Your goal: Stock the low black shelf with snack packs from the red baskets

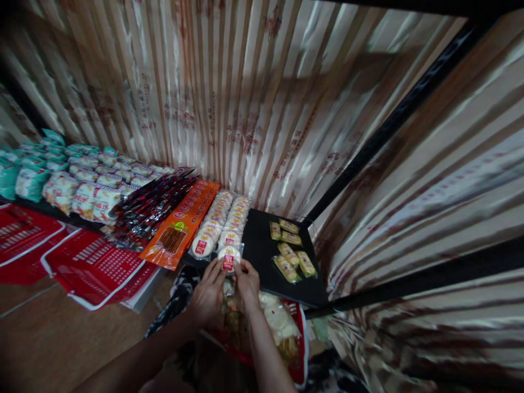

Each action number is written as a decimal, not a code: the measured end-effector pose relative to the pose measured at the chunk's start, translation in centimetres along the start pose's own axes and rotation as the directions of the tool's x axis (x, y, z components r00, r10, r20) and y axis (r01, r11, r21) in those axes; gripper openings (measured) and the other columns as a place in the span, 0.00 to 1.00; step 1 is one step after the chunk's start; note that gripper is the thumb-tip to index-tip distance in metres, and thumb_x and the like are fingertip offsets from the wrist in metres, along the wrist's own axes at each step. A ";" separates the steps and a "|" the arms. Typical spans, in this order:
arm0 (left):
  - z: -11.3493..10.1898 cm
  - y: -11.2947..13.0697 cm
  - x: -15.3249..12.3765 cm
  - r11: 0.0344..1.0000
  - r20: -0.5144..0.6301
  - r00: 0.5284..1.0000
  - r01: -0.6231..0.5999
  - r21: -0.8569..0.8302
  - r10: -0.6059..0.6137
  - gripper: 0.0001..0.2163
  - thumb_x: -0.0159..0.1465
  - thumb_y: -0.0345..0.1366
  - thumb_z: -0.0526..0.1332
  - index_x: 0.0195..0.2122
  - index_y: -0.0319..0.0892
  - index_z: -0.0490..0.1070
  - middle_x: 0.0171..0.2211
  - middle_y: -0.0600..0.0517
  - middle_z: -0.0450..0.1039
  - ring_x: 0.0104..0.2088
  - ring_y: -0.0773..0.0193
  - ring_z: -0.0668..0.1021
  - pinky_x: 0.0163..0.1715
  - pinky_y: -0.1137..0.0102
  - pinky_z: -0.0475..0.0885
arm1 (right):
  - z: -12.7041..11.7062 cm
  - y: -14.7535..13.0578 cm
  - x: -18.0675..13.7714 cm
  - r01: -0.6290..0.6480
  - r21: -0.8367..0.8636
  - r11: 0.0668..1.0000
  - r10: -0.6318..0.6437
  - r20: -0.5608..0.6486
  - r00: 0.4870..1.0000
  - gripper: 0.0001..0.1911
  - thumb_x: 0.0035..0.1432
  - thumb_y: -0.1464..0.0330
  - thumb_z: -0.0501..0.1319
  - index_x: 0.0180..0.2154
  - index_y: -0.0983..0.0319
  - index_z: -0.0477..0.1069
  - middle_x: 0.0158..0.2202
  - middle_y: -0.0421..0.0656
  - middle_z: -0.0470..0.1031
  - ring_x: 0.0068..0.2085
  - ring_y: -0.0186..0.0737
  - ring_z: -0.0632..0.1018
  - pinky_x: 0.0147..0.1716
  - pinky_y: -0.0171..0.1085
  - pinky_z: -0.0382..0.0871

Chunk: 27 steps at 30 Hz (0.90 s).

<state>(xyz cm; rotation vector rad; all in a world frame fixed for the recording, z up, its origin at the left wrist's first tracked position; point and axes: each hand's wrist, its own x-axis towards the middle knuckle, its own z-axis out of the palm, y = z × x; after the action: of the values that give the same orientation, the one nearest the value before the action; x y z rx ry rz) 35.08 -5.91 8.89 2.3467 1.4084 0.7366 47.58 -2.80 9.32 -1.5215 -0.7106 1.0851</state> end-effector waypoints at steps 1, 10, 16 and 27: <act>0.1 -0.1 0.3 1.000 0.015 1.000 0.014 0.006 -0.014 0.25 0.56 0.23 0.48 0.57 0.30 0.60 0.61 0.40 0.55 0.63 0.52 0.54 0.59 0.57 0.60 | 0.1 0.2 0.5 0.012 -0.017 1.000 -0.012 0.001 1.000 0.22 0.33 0.54 0.66 0.30 0.63 0.74 0.23 0.37 0.72 0.22 0.32 0.68 0.20 0.31 0.61; 0.7 -1.2 1.7 0.999 0.048 0.998 0.043 0.022 -0.044 0.26 0.55 0.22 0.47 0.57 0.27 0.58 0.63 0.38 0.50 0.64 0.52 0.49 0.60 0.56 0.57 | 0.8 0.2 1.8 0.191 -0.535 0.823 -0.245 -0.031 0.969 0.19 0.49 0.55 0.56 0.39 0.58 0.73 0.29 0.40 0.75 0.28 0.39 0.74 0.28 0.35 0.64; 0.6 -1.4 2.1 1.000 0.076 0.997 0.022 0.013 -0.023 0.27 0.55 0.23 0.49 0.58 0.25 0.57 0.63 0.36 0.49 0.64 0.50 0.48 0.60 0.55 0.55 | 1.3 -0.5 1.2 0.171 -0.750 0.639 -0.321 -0.058 0.945 0.17 0.53 0.58 0.55 0.41 0.58 0.72 0.35 0.45 0.73 0.34 0.41 0.74 0.28 0.35 0.62; 0.7 -1.6 -0.3 0.996 -0.064 0.997 -0.055 -0.067 0.051 0.19 0.58 0.25 0.47 0.50 0.36 0.65 0.54 0.41 0.63 0.56 0.56 0.64 0.55 0.58 0.63 | -0.9 2.4 -2.0 0.313 -0.476 0.822 -0.429 -0.156 0.890 0.22 0.57 0.56 0.48 0.44 0.65 0.66 0.39 0.50 0.74 0.37 0.40 0.74 0.38 0.37 0.66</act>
<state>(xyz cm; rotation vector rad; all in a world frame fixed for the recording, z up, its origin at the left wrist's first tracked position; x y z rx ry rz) 34.23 -5.44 7.43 2.3357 1.3282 0.8653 47.33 -5.51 7.54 -1.7623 -1.0698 0.4259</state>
